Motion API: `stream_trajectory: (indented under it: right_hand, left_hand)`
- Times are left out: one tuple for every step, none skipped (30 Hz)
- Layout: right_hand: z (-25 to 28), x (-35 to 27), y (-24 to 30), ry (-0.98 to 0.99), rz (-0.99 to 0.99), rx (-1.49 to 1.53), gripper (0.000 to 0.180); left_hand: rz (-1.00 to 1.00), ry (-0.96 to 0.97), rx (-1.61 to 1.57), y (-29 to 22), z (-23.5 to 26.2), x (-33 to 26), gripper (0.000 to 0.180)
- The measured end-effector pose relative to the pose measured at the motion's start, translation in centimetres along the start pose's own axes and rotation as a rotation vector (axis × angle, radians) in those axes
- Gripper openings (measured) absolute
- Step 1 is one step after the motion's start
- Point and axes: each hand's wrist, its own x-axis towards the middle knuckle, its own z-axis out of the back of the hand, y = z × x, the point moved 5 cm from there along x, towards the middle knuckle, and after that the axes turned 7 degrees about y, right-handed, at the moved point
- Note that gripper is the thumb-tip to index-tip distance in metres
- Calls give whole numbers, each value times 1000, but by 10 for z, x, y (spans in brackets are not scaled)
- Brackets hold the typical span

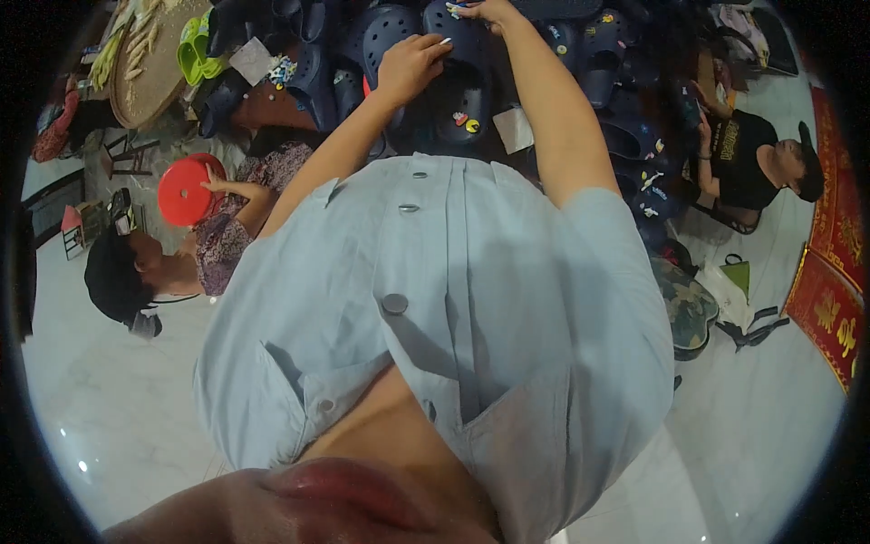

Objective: Placing decorative charms into the holes of blue plastic clogs.

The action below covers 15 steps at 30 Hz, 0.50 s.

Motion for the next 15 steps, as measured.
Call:
stream_trajectory:
  right_hand:
    - [-26, 3, 13, 33, 65, -47, 38]
    - [-40, -4, 14, -67, -115, -185, 32]
    - [-39, -10, 21, -58, -73, -233, 32]
    - [-26, -16, 21, -70, -28, -279, 31]
    - [-21, -22, 19, -108, 10, -278, 27]
    - [-30, -23, 24, -107, -81, -292, 31]
    - [-31, -24, 26, -81, -154, -320, 33]
    - [-34, -26, 26, -54, -227, -347, 36]
    - [-36, -26, 30, -78, -252, -431, 40]
    - [-34, -25, 29, -91, -270, -437, 41]
    - [-33, -20, 34, -100, -253, -471, 42]
    - [-37, -19, 33, -106, -252, -498, 44]
    - [-40, -19, 34, -130, -227, -489, 44]
    - [-43, -16, 36, -133, -226, -490, 44]
    - [-32, -13, 31, -164, -147, -507, 43]
  left_hand:
    - [59, 61, 14, 8, -3, -7, 32]
    - [118, 119, 25, 13, -6, -19, 34]
    - [127, 133, 6, 11, -10, -17, 35]
    - [117, 148, -19, 6, -14, -9, 35]
    - [90, 135, -52, -1, -13, -4, 34]
    - [97, 126, -44, 2, -10, -4, 34]
    - [99, 105, -55, 0, -8, -9, 34]
    - [102, 84, -67, -4, -5, -15, 34]
    - [125, 137, -48, -6, 0, -13, 35]
    - [111, 122, -39, -5, -1, -10, 35]
    - [112, 118, -32, -4, -2, -9, 35]
    - [123, 126, -33, -7, -2, -13, 36]
    - [135, 139, -36, -8, -1, -15, 35]
    - [132, 137, -37, -7, -1, -13, 35]
    - [129, 143, -46, -11, -1, -8, 36]
